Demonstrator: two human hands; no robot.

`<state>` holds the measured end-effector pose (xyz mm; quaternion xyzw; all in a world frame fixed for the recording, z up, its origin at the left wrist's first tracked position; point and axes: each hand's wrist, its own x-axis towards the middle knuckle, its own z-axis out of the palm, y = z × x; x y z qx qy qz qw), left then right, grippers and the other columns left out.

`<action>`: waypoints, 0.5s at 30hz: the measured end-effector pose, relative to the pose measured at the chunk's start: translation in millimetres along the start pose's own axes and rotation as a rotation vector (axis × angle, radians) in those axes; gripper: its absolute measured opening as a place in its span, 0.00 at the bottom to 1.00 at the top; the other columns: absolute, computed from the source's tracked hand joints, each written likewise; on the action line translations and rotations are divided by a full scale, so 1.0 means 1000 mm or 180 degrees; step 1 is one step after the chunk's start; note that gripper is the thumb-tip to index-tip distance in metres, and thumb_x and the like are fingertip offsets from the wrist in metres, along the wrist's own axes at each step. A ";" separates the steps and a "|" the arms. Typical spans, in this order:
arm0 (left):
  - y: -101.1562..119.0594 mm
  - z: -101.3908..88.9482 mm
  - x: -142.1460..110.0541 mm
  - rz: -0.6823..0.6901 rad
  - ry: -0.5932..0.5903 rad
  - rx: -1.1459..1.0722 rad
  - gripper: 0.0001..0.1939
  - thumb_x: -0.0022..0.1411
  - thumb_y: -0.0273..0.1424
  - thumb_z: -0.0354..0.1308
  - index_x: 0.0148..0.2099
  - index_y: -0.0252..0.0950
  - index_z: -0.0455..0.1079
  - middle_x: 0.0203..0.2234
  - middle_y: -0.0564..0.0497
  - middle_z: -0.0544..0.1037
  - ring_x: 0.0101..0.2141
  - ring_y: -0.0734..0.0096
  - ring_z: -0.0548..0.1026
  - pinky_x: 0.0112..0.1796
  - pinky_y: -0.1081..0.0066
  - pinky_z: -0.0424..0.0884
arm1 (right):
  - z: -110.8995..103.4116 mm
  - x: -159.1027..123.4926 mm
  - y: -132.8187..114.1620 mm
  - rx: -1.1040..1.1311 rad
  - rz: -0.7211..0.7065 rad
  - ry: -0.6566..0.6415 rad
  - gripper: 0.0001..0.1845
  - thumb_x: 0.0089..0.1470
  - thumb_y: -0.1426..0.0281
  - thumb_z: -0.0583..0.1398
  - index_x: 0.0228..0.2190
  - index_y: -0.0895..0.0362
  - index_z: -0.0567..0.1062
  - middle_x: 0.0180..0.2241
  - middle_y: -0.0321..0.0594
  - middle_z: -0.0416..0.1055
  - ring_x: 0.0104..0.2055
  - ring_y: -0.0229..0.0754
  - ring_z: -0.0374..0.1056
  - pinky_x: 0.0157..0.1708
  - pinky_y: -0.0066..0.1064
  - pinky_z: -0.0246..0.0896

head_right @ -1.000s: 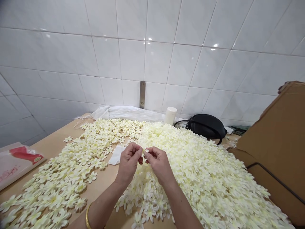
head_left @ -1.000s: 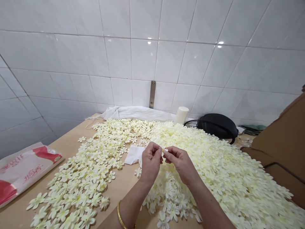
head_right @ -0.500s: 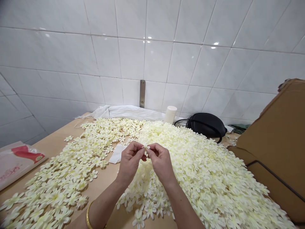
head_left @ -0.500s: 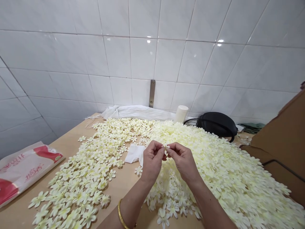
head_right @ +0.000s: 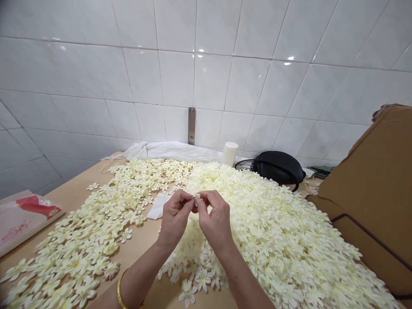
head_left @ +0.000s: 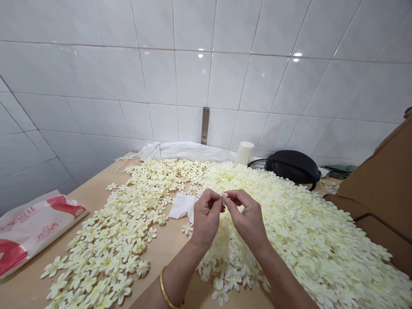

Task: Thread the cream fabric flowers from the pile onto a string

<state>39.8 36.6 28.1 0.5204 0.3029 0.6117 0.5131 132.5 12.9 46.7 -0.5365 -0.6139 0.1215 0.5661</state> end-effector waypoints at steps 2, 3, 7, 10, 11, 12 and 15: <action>-0.001 0.000 0.000 -0.0022 -0.0046 -0.0005 0.04 0.50 0.27 0.52 0.25 0.35 0.61 0.18 0.57 0.63 0.21 0.78 0.64 0.26 0.74 0.64 | -0.002 0.002 0.001 0.0324 0.0307 -0.0151 0.03 0.47 0.72 0.56 0.25 0.58 0.69 0.23 0.36 0.68 0.25 0.37 0.65 0.26 0.28 0.61; -0.001 0.001 0.000 -0.0026 -0.0056 0.0004 0.05 0.51 0.27 0.52 0.24 0.35 0.61 0.18 0.57 0.63 0.22 0.78 0.65 0.27 0.74 0.64 | -0.002 0.002 0.002 0.0384 0.0375 -0.0180 0.03 0.46 0.72 0.56 0.24 0.58 0.69 0.22 0.35 0.68 0.24 0.36 0.65 0.26 0.28 0.61; -0.001 0.002 -0.001 -0.0032 0.0104 0.0147 0.04 0.51 0.28 0.54 0.28 0.36 0.61 0.21 0.56 0.65 0.24 0.77 0.66 0.27 0.75 0.65 | -0.003 0.000 0.001 -0.0082 -0.0161 0.0116 0.06 0.46 0.77 0.54 0.22 0.57 0.69 0.22 0.35 0.66 0.25 0.37 0.64 0.27 0.28 0.60; 0.005 0.002 -0.001 -0.0227 0.0301 0.0216 0.06 0.50 0.31 0.55 0.27 0.36 0.61 0.19 0.57 0.63 0.20 0.80 0.63 0.22 0.77 0.62 | -0.003 -0.002 0.002 -0.0642 -0.0799 0.0447 0.09 0.47 0.79 0.52 0.23 0.58 0.70 0.24 0.38 0.66 0.28 0.38 0.63 0.29 0.31 0.59; 0.008 0.003 -0.001 -0.0329 0.0276 0.0198 0.07 0.50 0.32 0.56 0.25 0.35 0.61 0.17 0.58 0.62 0.18 0.81 0.61 0.20 0.78 0.60 | -0.003 -0.002 0.003 -0.0773 -0.0934 0.0509 0.09 0.47 0.79 0.52 0.24 0.58 0.71 0.25 0.39 0.67 0.29 0.39 0.63 0.29 0.31 0.59; 0.011 0.003 -0.001 -0.0448 0.0207 0.0137 0.09 0.50 0.32 0.56 0.23 0.34 0.61 0.15 0.58 0.61 0.17 0.81 0.60 0.19 0.78 0.59 | -0.003 -0.002 0.004 -0.0877 -0.1034 0.0553 0.10 0.47 0.80 0.52 0.25 0.58 0.71 0.25 0.40 0.67 0.29 0.39 0.63 0.30 0.31 0.59; 0.018 0.005 0.000 -0.0920 -0.0043 -0.0371 0.12 0.48 0.35 0.58 0.22 0.32 0.64 0.13 0.58 0.61 0.16 0.82 0.60 0.19 0.78 0.58 | -0.004 -0.002 0.006 -0.1133 -0.1301 0.0631 0.10 0.48 0.80 0.52 0.27 0.57 0.71 0.27 0.41 0.67 0.31 0.39 0.62 0.31 0.32 0.59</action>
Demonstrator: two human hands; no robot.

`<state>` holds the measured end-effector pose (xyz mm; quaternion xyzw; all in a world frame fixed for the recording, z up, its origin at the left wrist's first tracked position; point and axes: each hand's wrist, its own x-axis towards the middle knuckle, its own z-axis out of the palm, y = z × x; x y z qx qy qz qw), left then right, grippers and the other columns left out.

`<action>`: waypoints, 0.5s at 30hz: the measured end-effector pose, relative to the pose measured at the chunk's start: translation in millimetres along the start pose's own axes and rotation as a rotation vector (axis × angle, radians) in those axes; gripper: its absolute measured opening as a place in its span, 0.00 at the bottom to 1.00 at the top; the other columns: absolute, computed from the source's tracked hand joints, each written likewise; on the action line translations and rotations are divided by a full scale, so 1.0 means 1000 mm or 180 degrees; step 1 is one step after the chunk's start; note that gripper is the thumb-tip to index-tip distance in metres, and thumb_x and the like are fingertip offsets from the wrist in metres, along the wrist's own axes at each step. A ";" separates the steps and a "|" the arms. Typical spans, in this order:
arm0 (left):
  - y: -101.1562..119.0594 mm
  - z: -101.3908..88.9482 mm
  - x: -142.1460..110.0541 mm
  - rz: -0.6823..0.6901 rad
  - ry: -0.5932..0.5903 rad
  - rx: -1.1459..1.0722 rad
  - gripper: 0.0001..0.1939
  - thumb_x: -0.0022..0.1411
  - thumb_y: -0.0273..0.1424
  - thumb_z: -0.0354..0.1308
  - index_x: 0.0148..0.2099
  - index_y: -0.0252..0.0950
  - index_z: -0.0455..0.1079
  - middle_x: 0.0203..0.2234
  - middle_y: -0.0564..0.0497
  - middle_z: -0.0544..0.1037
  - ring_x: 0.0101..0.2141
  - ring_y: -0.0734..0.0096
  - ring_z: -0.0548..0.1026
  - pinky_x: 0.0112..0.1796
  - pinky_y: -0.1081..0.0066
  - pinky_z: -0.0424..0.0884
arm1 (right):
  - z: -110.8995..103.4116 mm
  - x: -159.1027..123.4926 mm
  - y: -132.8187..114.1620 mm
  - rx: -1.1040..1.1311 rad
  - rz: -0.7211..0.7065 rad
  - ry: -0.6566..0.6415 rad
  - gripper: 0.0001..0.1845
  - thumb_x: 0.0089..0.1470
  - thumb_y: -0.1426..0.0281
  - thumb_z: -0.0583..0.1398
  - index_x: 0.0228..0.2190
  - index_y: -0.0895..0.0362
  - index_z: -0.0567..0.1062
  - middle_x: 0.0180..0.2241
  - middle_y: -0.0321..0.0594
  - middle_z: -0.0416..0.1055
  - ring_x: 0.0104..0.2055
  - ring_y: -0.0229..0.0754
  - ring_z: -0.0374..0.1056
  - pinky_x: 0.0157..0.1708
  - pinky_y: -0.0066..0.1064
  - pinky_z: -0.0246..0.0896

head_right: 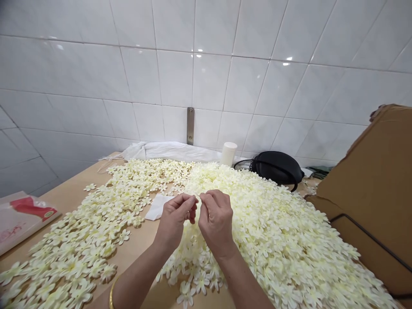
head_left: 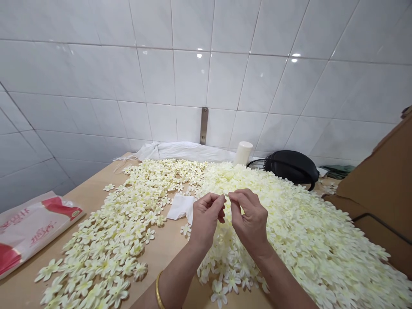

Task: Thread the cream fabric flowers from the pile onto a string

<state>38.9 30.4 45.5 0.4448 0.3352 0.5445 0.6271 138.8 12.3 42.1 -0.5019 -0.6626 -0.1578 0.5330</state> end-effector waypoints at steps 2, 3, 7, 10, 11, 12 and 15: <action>0.002 0.000 0.001 -0.0263 -0.0062 -0.0408 0.12 0.46 0.37 0.60 0.24 0.31 0.66 0.15 0.56 0.64 0.16 0.82 0.61 0.18 0.78 0.58 | 0.000 0.000 0.000 -0.0145 -0.0219 0.0019 0.11 0.48 0.81 0.52 0.27 0.57 0.71 0.27 0.41 0.67 0.31 0.39 0.62 0.32 0.33 0.59; 0.002 0.000 0.002 -0.0338 -0.0060 -0.0564 0.13 0.44 0.36 0.61 0.24 0.31 0.66 0.15 0.56 0.65 0.16 0.82 0.61 0.18 0.78 0.58 | 0.000 0.000 0.000 -0.0202 -0.0324 0.0020 0.11 0.48 0.81 0.52 0.27 0.57 0.71 0.26 0.41 0.67 0.32 0.39 0.62 0.32 0.33 0.58; 0.001 -0.003 0.005 -0.0431 -0.0091 -0.0868 0.12 0.41 0.33 0.64 0.24 0.30 0.67 0.15 0.56 0.66 0.17 0.83 0.62 0.18 0.79 0.59 | 0.002 0.000 -0.001 -0.0197 -0.0391 -0.0010 0.11 0.47 0.82 0.52 0.26 0.57 0.71 0.26 0.41 0.67 0.31 0.40 0.62 0.33 0.34 0.58; 0.000 -0.004 0.006 -0.0547 -0.0146 -0.0973 0.12 0.41 0.33 0.64 0.25 0.31 0.67 0.16 0.56 0.67 0.17 0.82 0.64 0.18 0.79 0.60 | 0.002 -0.001 -0.001 0.0074 -0.0062 -0.0054 0.11 0.47 0.81 0.52 0.26 0.57 0.71 0.27 0.40 0.68 0.32 0.40 0.63 0.32 0.32 0.59; 0.000 -0.004 0.006 -0.0576 -0.0160 -0.1011 0.12 0.41 0.33 0.64 0.25 0.31 0.67 0.16 0.56 0.67 0.17 0.82 0.64 0.18 0.79 0.59 | 0.002 -0.001 -0.001 0.0185 0.0042 -0.0068 0.10 0.47 0.81 0.52 0.26 0.57 0.71 0.27 0.40 0.68 0.32 0.40 0.63 0.32 0.32 0.59; 0.000 -0.004 0.006 -0.0596 -0.0169 -0.1053 0.12 0.41 0.33 0.64 0.25 0.31 0.67 0.16 0.56 0.67 0.17 0.82 0.64 0.18 0.79 0.59 | 0.002 -0.001 -0.001 0.0295 0.0125 -0.0086 0.10 0.48 0.80 0.52 0.26 0.57 0.71 0.27 0.40 0.68 0.32 0.39 0.64 0.32 0.32 0.60; 0.001 -0.003 0.007 -0.0618 -0.0159 -0.1151 0.13 0.40 0.33 0.65 0.24 0.31 0.66 0.15 0.56 0.67 0.16 0.83 0.63 0.18 0.80 0.59 | 0.001 -0.001 -0.005 0.0594 0.0340 -0.0148 0.08 0.48 0.79 0.53 0.26 0.57 0.70 0.26 0.39 0.67 0.30 0.39 0.64 0.30 0.31 0.60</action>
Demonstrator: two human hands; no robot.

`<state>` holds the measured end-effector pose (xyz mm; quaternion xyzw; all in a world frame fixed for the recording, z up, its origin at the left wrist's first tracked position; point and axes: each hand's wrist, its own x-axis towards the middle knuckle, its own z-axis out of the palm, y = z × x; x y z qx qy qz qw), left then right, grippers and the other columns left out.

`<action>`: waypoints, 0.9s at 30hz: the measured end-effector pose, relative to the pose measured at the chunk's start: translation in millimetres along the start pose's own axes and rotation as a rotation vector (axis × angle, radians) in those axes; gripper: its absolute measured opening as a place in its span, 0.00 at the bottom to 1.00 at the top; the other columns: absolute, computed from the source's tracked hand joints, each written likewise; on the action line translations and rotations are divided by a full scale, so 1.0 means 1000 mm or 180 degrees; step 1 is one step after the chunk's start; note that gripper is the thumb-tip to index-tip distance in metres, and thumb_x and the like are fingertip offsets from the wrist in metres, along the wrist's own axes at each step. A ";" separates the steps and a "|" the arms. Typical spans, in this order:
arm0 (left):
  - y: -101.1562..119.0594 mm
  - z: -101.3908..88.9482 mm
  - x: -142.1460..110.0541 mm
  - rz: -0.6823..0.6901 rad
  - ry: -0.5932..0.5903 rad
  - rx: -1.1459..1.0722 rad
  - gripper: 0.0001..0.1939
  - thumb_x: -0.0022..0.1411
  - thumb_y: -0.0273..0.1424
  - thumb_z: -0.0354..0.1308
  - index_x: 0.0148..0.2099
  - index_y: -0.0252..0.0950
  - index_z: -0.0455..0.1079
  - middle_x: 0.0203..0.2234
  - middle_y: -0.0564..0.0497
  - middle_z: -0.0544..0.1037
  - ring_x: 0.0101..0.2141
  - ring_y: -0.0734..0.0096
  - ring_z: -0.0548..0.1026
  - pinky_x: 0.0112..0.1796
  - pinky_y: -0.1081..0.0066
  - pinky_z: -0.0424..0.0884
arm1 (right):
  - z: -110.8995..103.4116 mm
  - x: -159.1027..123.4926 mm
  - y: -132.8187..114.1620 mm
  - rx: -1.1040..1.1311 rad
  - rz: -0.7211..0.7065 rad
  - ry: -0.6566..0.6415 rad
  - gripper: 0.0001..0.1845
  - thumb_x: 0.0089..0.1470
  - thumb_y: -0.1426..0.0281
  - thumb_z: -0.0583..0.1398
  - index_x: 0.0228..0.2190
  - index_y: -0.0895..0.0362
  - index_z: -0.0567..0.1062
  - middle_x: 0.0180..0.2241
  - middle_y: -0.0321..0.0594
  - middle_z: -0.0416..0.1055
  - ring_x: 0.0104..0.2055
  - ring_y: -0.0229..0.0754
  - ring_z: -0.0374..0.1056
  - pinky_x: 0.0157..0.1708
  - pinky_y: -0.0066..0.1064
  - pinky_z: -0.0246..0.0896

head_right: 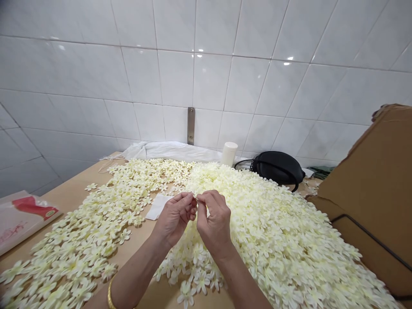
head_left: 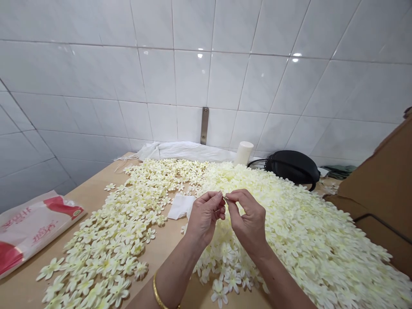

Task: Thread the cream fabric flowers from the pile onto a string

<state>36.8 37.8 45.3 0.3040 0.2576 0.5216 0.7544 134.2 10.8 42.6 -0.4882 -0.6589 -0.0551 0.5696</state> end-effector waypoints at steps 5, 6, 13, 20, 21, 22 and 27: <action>0.003 -0.001 0.001 0.0079 0.0026 0.0001 0.13 0.38 0.31 0.65 0.25 0.31 0.67 0.16 0.55 0.68 0.17 0.83 0.63 0.19 0.79 0.59 | -0.002 0.003 -0.005 0.0332 0.0379 -0.0196 0.04 0.48 0.75 0.54 0.27 0.57 0.69 0.26 0.39 0.68 0.30 0.39 0.65 0.32 0.31 0.61; 0.003 -0.001 0.002 0.0100 0.0020 0.0010 0.12 0.38 0.31 0.65 0.25 0.31 0.67 0.16 0.55 0.68 0.17 0.83 0.64 0.19 0.79 0.59 | -0.003 0.004 -0.005 0.0392 0.0451 -0.0250 0.04 0.49 0.74 0.55 0.28 0.57 0.70 0.26 0.39 0.68 0.30 0.39 0.65 0.32 0.31 0.61; 0.002 -0.003 0.000 0.0435 -0.0023 0.0557 0.09 0.43 0.32 0.62 0.25 0.31 0.68 0.14 0.55 0.67 0.17 0.81 0.63 0.20 0.77 0.59 | -0.012 0.010 -0.003 0.0274 0.0722 -0.0558 0.07 0.49 0.70 0.55 0.25 0.57 0.72 0.24 0.38 0.71 0.28 0.39 0.66 0.29 0.29 0.60; 0.002 0.000 -0.003 0.0300 -0.0151 0.0524 0.09 0.44 0.33 0.62 0.23 0.31 0.70 0.17 0.53 0.69 0.19 0.80 0.65 0.21 0.77 0.60 | -0.017 0.012 -0.004 -0.0296 0.0334 -0.0621 0.09 0.50 0.73 0.54 0.22 0.57 0.72 0.22 0.37 0.70 0.25 0.37 0.66 0.26 0.27 0.58; 0.002 0.001 -0.004 0.0278 -0.0165 0.0494 0.09 0.44 0.33 0.62 0.24 0.30 0.70 0.17 0.53 0.70 0.20 0.79 0.65 0.21 0.77 0.61 | -0.018 0.012 -0.003 -0.0330 0.0280 -0.0626 0.09 0.50 0.74 0.53 0.23 0.57 0.72 0.22 0.37 0.70 0.25 0.37 0.66 0.26 0.26 0.58; 0.003 0.001 -0.004 0.0255 -0.0173 0.0465 0.09 0.44 0.32 0.62 0.24 0.30 0.71 0.18 0.52 0.70 0.20 0.79 0.66 0.22 0.77 0.61 | -0.018 0.013 -0.003 -0.0354 0.0229 -0.0634 0.09 0.50 0.74 0.53 0.23 0.57 0.72 0.22 0.37 0.70 0.25 0.36 0.66 0.26 0.26 0.58; 0.002 0.002 -0.005 0.0192 -0.0157 0.0284 0.08 0.44 0.31 0.62 0.27 0.30 0.72 0.19 0.51 0.71 0.21 0.78 0.67 0.23 0.76 0.63 | -0.018 0.012 -0.002 -0.0502 -0.0032 -0.0677 0.11 0.51 0.76 0.51 0.24 0.57 0.71 0.23 0.38 0.70 0.26 0.37 0.65 0.26 0.27 0.58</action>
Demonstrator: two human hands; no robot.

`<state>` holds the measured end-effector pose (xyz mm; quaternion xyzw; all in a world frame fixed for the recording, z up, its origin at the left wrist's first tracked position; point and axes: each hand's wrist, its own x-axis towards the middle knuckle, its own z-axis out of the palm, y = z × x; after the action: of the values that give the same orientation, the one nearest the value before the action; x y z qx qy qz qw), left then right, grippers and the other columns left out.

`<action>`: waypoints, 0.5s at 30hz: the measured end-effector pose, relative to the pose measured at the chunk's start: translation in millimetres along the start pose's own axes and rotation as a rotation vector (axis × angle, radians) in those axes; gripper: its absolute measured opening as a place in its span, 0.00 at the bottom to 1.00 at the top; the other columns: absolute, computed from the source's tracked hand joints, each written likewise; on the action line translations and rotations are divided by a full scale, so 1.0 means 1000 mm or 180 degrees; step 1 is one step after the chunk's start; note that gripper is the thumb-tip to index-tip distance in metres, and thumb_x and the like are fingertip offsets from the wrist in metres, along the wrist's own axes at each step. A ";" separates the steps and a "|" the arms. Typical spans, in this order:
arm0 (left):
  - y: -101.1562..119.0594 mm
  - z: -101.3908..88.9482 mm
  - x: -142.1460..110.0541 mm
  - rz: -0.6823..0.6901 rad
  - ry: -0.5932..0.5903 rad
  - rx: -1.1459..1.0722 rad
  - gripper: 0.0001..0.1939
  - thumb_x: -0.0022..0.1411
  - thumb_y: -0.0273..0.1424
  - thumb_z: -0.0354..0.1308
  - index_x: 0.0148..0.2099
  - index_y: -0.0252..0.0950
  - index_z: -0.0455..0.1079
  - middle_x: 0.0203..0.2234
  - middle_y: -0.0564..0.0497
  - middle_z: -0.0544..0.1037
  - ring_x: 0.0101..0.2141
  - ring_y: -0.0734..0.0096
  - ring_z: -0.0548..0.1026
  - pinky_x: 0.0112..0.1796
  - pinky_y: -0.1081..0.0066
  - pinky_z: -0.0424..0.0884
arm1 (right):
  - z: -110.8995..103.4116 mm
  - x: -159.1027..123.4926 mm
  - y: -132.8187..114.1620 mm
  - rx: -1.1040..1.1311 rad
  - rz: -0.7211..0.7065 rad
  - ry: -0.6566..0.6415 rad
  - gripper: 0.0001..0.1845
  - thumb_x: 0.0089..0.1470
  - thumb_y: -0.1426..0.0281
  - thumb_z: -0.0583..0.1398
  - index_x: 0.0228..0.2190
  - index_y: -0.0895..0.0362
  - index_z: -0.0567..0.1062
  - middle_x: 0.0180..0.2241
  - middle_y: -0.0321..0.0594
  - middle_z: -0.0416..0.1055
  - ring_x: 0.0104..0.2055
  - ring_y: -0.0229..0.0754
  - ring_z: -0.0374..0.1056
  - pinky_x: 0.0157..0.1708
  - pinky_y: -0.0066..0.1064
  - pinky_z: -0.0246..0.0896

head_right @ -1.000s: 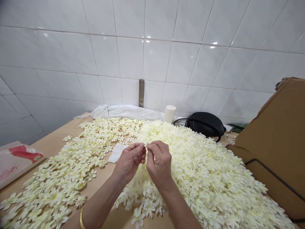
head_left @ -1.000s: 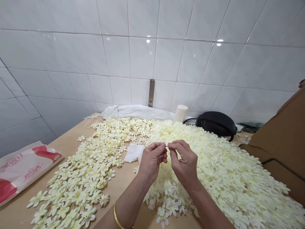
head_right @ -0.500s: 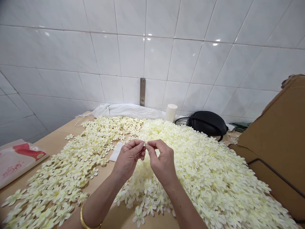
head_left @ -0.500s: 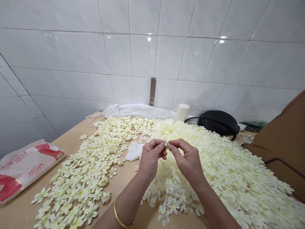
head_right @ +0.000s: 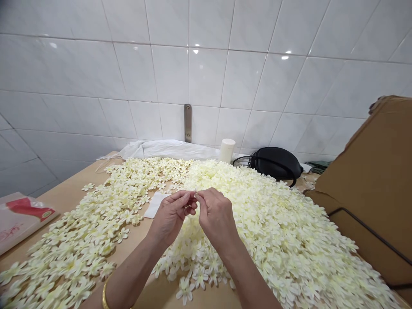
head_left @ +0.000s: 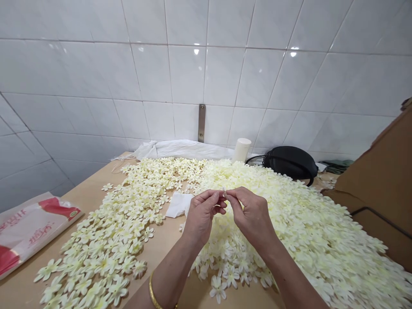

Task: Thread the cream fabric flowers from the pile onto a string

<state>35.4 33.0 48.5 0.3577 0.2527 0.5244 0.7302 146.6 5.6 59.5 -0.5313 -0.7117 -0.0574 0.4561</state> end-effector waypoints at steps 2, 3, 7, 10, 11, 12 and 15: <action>-0.002 0.001 0.000 0.0014 0.0005 -0.0035 0.08 0.43 0.31 0.62 0.26 0.30 0.73 0.20 0.50 0.72 0.21 0.78 0.68 0.24 0.76 0.64 | 0.002 -0.001 0.000 -0.0143 -0.0028 0.0056 0.11 0.51 0.76 0.50 0.24 0.57 0.70 0.23 0.39 0.69 0.26 0.38 0.65 0.27 0.28 0.57; -0.003 0.001 0.000 0.0019 0.0001 -0.0050 0.08 0.43 0.31 0.62 0.26 0.30 0.73 0.20 0.50 0.73 0.22 0.78 0.68 0.25 0.75 0.65 | 0.003 -0.001 0.000 -0.0211 -0.0022 0.0104 0.11 0.51 0.76 0.50 0.23 0.57 0.69 0.23 0.39 0.68 0.26 0.38 0.64 0.27 0.28 0.57; -0.007 0.001 0.000 0.0051 -0.0002 -0.0026 0.08 0.41 0.31 0.64 0.26 0.31 0.73 0.20 0.51 0.73 0.22 0.77 0.69 0.27 0.74 0.66 | 0.006 -0.001 0.000 -0.0263 0.0058 0.0289 0.10 0.51 0.76 0.49 0.22 0.57 0.66 0.21 0.38 0.66 0.24 0.37 0.62 0.24 0.27 0.55; -0.007 0.001 0.000 0.0118 0.0122 0.0152 0.08 0.40 0.30 0.64 0.25 0.31 0.73 0.17 0.53 0.72 0.21 0.78 0.69 0.27 0.73 0.66 | 0.008 -0.001 0.000 -0.0198 0.0142 0.0288 0.09 0.50 0.76 0.49 0.22 0.57 0.65 0.21 0.38 0.65 0.23 0.36 0.62 0.23 0.26 0.54; -0.007 0.001 0.000 0.0137 0.0170 0.0217 0.07 0.40 0.30 0.64 0.25 0.31 0.72 0.16 0.53 0.71 0.21 0.78 0.68 0.27 0.73 0.66 | 0.009 -0.001 0.000 -0.0174 0.0164 0.0272 0.09 0.50 0.76 0.49 0.22 0.57 0.65 0.21 0.37 0.65 0.23 0.36 0.62 0.23 0.26 0.54; -0.006 0.002 -0.001 0.0152 0.0215 0.0279 0.07 0.40 0.30 0.64 0.24 0.31 0.72 0.16 0.54 0.71 0.20 0.78 0.68 0.26 0.73 0.67 | 0.009 -0.001 0.000 -0.0152 0.0179 0.0258 0.09 0.50 0.76 0.49 0.22 0.57 0.65 0.21 0.37 0.65 0.23 0.36 0.62 0.23 0.26 0.54; -0.005 0.003 -0.002 0.0195 0.0293 0.0434 0.06 0.41 0.29 0.63 0.24 0.31 0.72 0.15 0.54 0.71 0.20 0.78 0.68 0.26 0.73 0.67 | 0.010 -0.001 0.000 -0.0112 0.0176 0.0226 0.09 0.50 0.76 0.49 0.22 0.57 0.65 0.20 0.37 0.65 0.23 0.36 0.61 0.23 0.26 0.54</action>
<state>39.9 29.9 46.6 0.3897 0.3100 0.5439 0.6754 141.3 10.4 52.7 -0.5563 -0.6789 -0.0761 0.4730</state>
